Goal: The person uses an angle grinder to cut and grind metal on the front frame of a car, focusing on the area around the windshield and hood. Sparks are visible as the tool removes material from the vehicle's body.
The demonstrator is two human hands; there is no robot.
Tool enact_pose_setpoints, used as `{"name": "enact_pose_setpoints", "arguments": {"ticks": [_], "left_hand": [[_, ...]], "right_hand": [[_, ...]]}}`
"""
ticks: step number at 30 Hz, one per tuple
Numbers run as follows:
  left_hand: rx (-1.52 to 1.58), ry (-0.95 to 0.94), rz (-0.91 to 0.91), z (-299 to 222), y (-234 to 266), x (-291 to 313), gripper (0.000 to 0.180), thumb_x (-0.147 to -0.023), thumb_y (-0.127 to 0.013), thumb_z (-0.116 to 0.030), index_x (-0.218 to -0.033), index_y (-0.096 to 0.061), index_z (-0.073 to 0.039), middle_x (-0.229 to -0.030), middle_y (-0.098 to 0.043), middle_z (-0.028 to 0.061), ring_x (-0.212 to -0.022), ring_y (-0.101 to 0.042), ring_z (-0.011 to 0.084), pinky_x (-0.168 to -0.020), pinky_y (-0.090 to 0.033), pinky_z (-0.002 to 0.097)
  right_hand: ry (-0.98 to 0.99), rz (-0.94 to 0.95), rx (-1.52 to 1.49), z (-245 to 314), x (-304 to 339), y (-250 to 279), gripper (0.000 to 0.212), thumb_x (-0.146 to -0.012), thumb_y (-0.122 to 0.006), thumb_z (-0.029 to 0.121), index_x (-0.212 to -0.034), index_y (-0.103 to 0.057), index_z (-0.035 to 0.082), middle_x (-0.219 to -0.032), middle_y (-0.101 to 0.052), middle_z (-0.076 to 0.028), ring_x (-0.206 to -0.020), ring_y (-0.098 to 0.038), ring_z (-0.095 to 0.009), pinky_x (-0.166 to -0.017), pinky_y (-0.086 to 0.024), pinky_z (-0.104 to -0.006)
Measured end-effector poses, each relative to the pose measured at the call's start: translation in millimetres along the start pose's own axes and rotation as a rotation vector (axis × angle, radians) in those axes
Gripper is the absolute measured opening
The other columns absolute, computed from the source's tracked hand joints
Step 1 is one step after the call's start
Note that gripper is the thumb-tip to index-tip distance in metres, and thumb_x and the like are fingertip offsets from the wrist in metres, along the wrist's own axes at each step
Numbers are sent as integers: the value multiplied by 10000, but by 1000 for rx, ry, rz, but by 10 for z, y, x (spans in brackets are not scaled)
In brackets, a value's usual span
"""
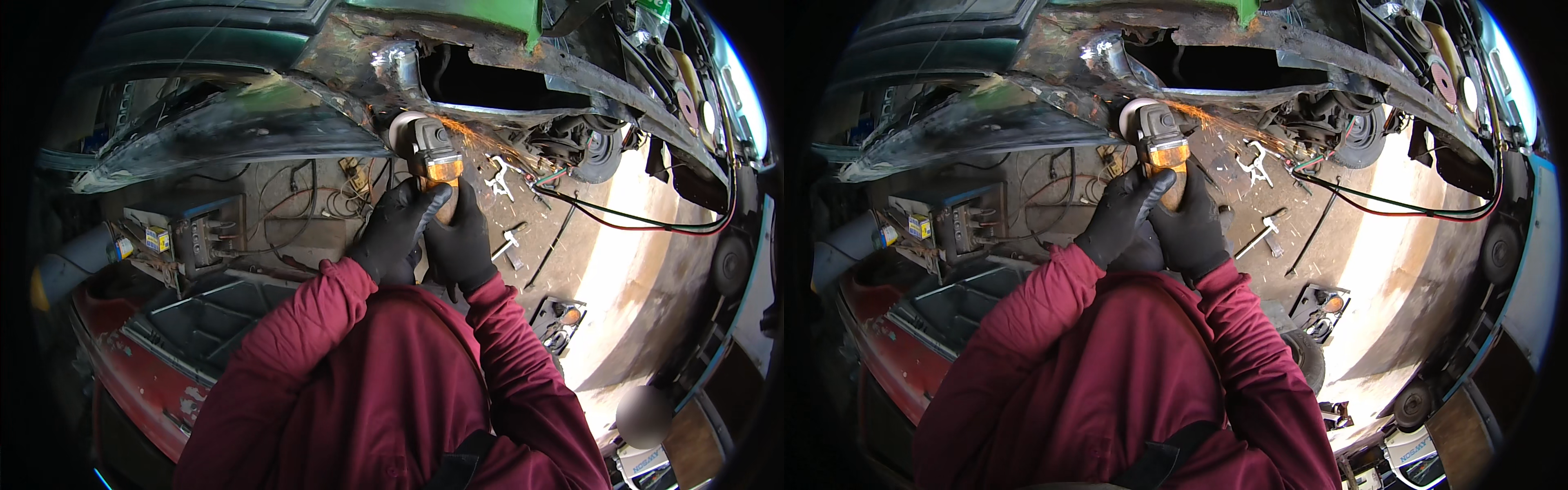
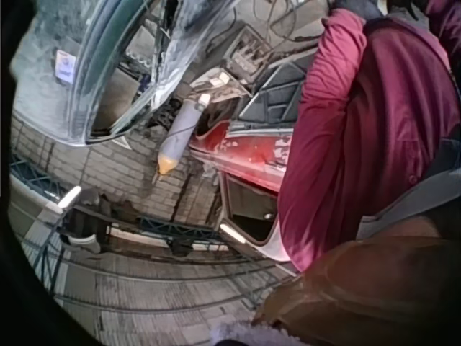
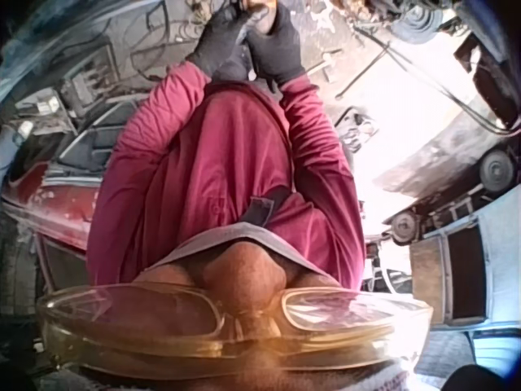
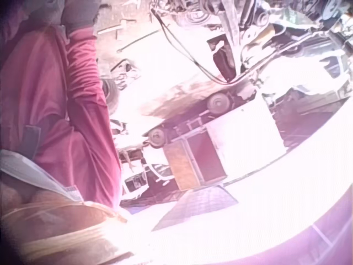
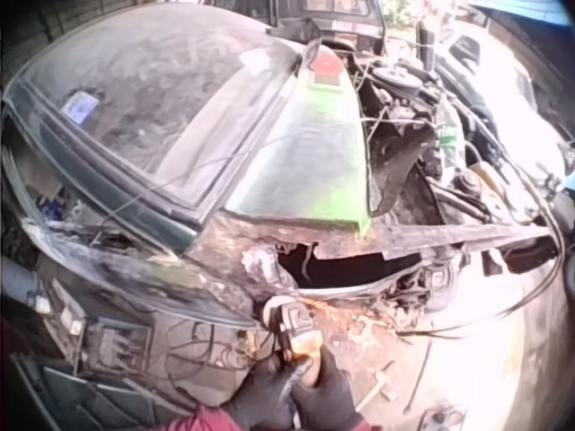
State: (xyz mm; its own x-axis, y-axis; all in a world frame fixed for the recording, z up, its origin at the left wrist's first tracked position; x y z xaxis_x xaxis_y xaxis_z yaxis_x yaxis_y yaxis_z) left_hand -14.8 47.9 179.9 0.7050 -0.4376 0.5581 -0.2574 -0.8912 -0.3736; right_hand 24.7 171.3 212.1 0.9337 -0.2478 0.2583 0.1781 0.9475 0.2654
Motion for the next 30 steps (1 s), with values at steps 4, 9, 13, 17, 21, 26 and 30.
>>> {"name": "enact_pose_setpoints", "arguments": {"ticks": [4, 9, 13, 17, 21, 26, 30], "left_hand": [[-18, 49, -26, 3, 41, 16, 417, -1101, -802, -452, -1384, -747, -149, -986, -656, -77, -780, -485, 15, -640, -367, 260], [-203, 30, 17, -100, 12, 41, 491, -1152, -747, -402, -1470, -700, -31, -1196, -747, -13, -1067, -648, 69, -952, -542, 305], [-321, 97, 19, -117, -63, 84, 485, -1156, -728, -406, -1447, -695, -19, -1117, -751, 26, -1004, -673, 113, -903, -567, 348], [-750, -205, 51, -371, -213, 102, 478, -1185, -636, -418, -1411, -672, 2, -1052, -750, 156, -934, -731, 268, -879, -579, 416], [-728, -49, 21, -229, -155, 52, 493, -1191, -606, -452, -1384, -673, -2, -1028, -757, 177, -931, -752, 300, -872, -582, 440], [-1102, -355, 140, -272, -237, 75, 518, -1110, -703, -353, -1522, -589, -61, -1164, -699, 228, -971, -751, 401, -830, -598, 520], [-1149, -459, 122, -262, -203, 102, 470, -1124, -662, -352, -1479, -605, -50, -1125, -711, 202, -972, -747, 356, -847, -591, 483]], "right_hand": [[50, -53, -28, 12, -4, 2, 735, -970, -846, 207, -1614, -546, 18, -1377, -774, -260, -1280, -777, -360, -1070, -592, -446], [11, -44, -131, -172, 15, -42, 633, -1004, -810, 153, -1568, -584, -25, -1362, -787, -175, -1212, -754, -224, -1061, -591, -394], [-77, 96, -376, -482, -21, -39, 486, -1081, -727, 130, -1515, -622, -64, -1351, -787, -118, -1193, -724, -165, -1061, -585, -366], [1, 154, -117, -712, -41, 7, 438, -1136, -674, 219, -1477, -673, -56, -1414, -752, -179, -1285, -723, -275, -1125, -540, -389], [6, 128, -298, -888, -49, -8, 387, -1153, -629, 258, -1388, -729, -34, -1464, -713, -225, -1326, -706, -366, -1147, -526, -432], [17, 154, -100, -889, -105, -28, 351, -1134, -639, 194, -1409, -704, -13, -1371, -734, -215, -1214, -729, -346, -1081, -551, -424], [3, 97, -370, -766, -94, 8, 360, -1111, -692, 184, -1404, -690, -25, -1313, -761, -192, -1137, -743, -281, -1017, -573, -409]]}}
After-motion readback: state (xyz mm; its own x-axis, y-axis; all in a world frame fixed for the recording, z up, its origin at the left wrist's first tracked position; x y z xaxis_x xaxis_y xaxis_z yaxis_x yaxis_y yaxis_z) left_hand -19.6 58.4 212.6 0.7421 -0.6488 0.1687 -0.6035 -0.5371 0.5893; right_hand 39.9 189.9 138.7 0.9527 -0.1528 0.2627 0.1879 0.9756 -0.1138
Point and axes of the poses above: each hand's wrist, its own x-axis away from the middle knuckle, its own y-axis out of the back of the hand, z = x × y, the point moved 8 cm from there along -x, towards the middle knuckle
